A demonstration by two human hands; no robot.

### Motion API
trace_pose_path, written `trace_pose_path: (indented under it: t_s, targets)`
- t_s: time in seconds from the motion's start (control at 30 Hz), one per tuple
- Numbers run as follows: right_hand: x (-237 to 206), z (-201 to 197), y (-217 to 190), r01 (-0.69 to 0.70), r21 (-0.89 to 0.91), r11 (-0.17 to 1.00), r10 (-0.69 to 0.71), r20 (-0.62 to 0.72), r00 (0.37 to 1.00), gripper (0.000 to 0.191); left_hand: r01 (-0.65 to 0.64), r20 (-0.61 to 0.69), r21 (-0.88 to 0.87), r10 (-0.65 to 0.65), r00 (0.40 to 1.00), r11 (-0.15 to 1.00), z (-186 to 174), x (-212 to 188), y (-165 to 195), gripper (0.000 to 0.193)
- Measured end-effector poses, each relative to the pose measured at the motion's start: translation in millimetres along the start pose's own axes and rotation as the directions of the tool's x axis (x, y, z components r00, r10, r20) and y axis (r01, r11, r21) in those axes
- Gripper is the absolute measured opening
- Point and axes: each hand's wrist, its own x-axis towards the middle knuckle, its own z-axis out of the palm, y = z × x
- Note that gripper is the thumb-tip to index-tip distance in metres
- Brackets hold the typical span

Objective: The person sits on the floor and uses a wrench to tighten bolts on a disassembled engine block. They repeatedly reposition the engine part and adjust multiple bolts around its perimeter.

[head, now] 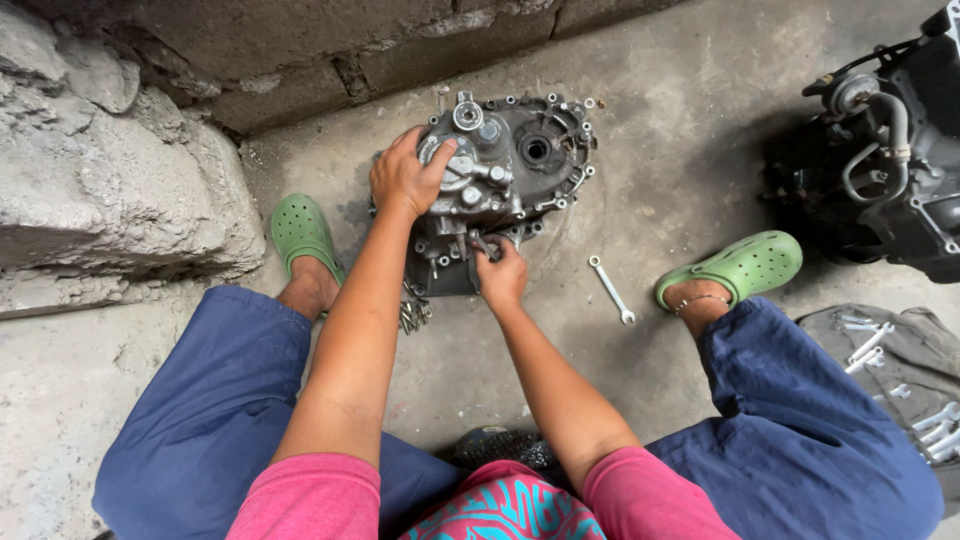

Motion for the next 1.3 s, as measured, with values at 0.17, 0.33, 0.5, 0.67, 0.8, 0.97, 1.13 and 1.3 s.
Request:
trace_pose_path:
  t_s: [0.17, 0.33, 0.5, 0.67, 0.8, 0.97, 1.13, 1.3]
  targets:
    - [4.2, 9.1, -6.8, 0.042, 0.102, 0.994, -0.027, -0.138, 0.990, 0.033, -0.017, -0.011, 0.017, 0.017, 1.000, 1.000, -1.0, -2.5, 0.5, 0.065]
    - [3.2, 8.0, -15.4, -0.128, 0.166, 0.978, 0.137, -0.042, 0.990, 0.035, -0.012, -0.002, 0.012, 0.012, 1.000, 1.000, -5.0, -7.5, 5.1, 0.065]
    - [-3.4, 7.8, -26.9, -0.076, 0.170, 0.983, 0.099, -0.131, 0.986, 0.033, -0.022, -0.008, 0.016, 0.022, 1.000, 1.000, -15.1, -10.1, 16.2, 0.065]
    - [-2.2, 9.2, -29.2, -0.088, 0.279, 0.956, 0.124, -0.114, 0.986, 0.034, 0.012, 0.028, 0.015, -0.012, 1.000, 1.000, -26.0, -11.2, 28.7, 0.065]
    - [-1.1, 11.9, -24.3, -0.125, 0.482, 0.867, 0.174, -0.058, 0.983, 0.033, 0.024, 0.042, 0.028, -0.026, 0.999, 0.999, -28.6, -10.7, 32.6, 0.068]
    - [-2.8, 14.5, -16.2, -0.122, 0.716, 0.688, 0.176, -0.002, 0.984, 0.027, 0.009, 0.021, 0.021, -0.009, 1.000, 1.000, -23.7, -10.5, 28.4, 0.068]
    - [3.9, 1.8, -11.6, -0.371, 0.774, 0.514, 0.273, 0.262, 0.926, 0.016, -0.009, -0.016, 0.008, 0.009, 1.000, 1.000, -15.1, -10.4, 21.1, 0.067]
    - [4.6, -24.9, 6.2, -0.521, 0.780, 0.346, 0.242, 0.463, 0.853, 0.010, -0.011, -0.029, 0.047, 0.012, 0.999, 0.999, -6.3, -7.4, 18.4, 0.070]
